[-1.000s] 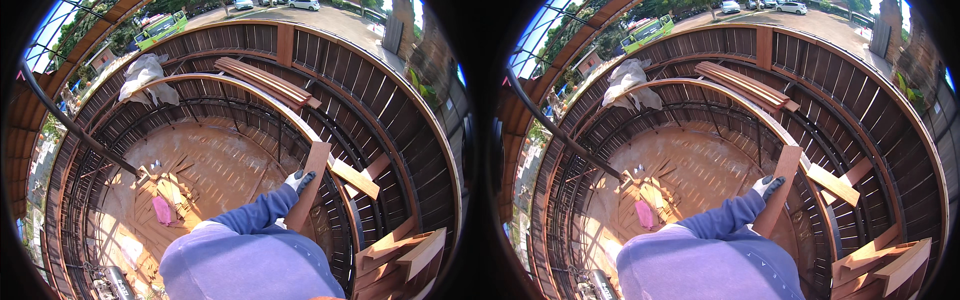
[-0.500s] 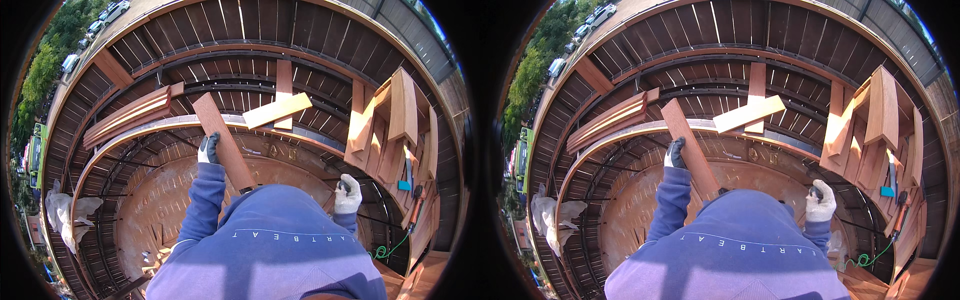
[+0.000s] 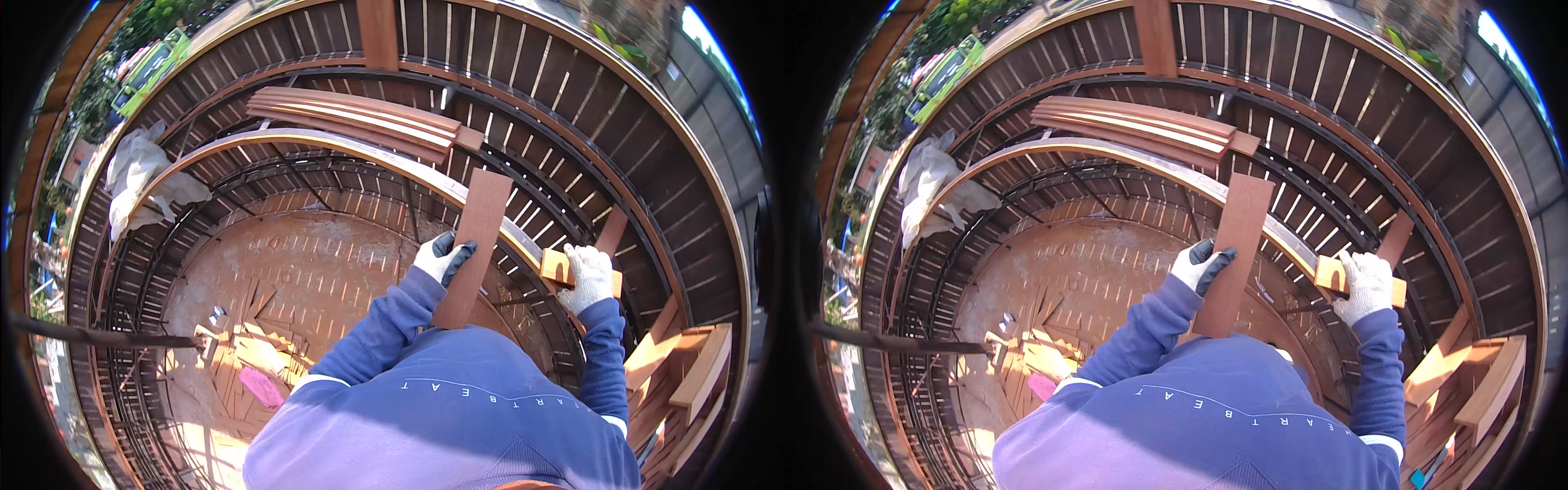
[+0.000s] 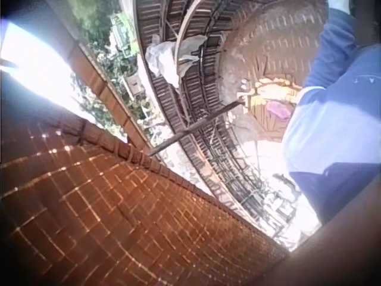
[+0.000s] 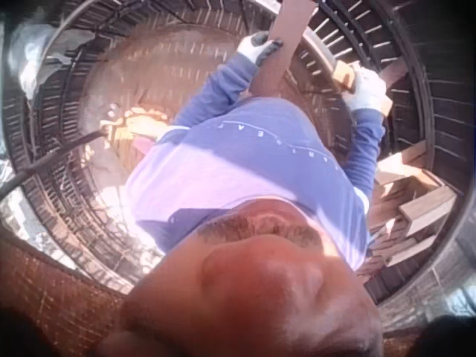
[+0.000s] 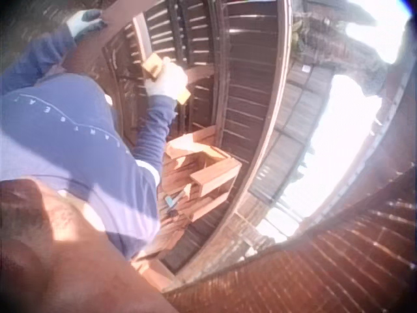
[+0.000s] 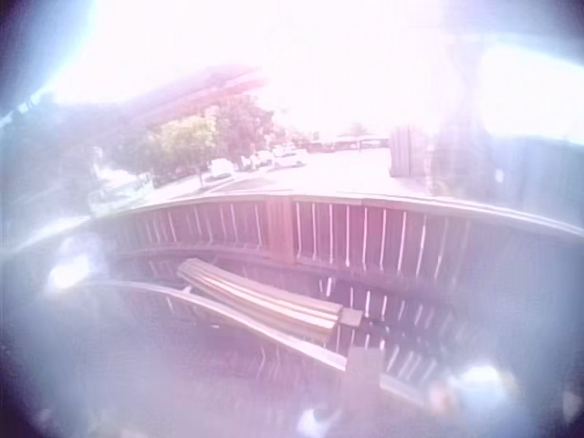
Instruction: The person constructs a wooden piece of furniture by positioning wooden blocks and slats, securing them with a nail gun, and then measuring and marking another wooden slat with a square and a pencil.
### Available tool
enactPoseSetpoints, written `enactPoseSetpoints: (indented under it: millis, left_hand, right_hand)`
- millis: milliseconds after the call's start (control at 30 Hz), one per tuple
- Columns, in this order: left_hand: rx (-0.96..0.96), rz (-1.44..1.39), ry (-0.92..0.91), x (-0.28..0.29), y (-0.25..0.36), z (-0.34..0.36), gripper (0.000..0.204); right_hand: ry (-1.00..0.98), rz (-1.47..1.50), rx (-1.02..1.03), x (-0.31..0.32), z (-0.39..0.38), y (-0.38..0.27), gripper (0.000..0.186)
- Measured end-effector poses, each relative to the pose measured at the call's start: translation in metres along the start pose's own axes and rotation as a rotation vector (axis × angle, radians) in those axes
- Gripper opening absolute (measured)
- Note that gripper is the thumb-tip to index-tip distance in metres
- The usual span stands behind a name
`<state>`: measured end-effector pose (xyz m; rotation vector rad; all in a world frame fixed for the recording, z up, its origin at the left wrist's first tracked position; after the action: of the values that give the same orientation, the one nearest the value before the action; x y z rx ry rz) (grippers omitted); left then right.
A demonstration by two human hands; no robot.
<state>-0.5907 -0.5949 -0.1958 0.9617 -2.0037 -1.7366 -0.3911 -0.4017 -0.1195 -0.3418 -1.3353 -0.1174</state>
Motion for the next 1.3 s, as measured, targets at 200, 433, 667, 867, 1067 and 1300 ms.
enactPoseSetpoints:
  millis: [200, 433, 667, 867, 1067, 1300]
  left_hand:
    - [0.046, -0.083, 0.259, 0.081, -0.067, -0.009, 0.027]
    - [-0.001, -0.188, 0.506, 0.09, -0.046, -0.072, 0.037]
    - [-0.002, -0.17, 0.62, 0.08, -0.055, -0.097, 0.036]
    - [-0.051, -0.303, 0.583, 0.106, -0.057, -0.111, 0.04]
    - [-0.134, -0.58, 0.645, 0.161, -0.031, -0.159, 0.036]
    - [-0.383, -0.856, 0.665, 0.235, -0.068, -0.216, 0.029]
  right_hand:
    - [-0.319, 0.0, 0.03, -0.053, 0.015, 0.038, 0.09]
    - [-0.379, 0.068, 0.174, -0.061, 0.024, 0.044, 0.083]
    - [-0.097, 0.203, 0.475, 0.022, 0.081, -0.023, 0.075]
    - [-0.035, 0.439, 0.861, 0.051, 0.112, -0.172, 0.069]
    - [-0.235, 0.514, 1.448, 0.022, 0.086, -0.335, 0.064]
    - [-0.402, 0.524, 1.958, -0.027, 0.036, -0.468, 0.053]
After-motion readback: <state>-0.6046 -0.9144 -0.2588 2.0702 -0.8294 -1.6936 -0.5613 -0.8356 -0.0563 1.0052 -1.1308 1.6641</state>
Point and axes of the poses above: each hand's wrist, its own z-axis towards the middle knuckle, its own x-axis out of the back of the hand, y = z × x, the point moved 8 cm from there along z, towards the middle knuckle, and after that the axes turned 9 degrees about z, right-handed, at the moved point
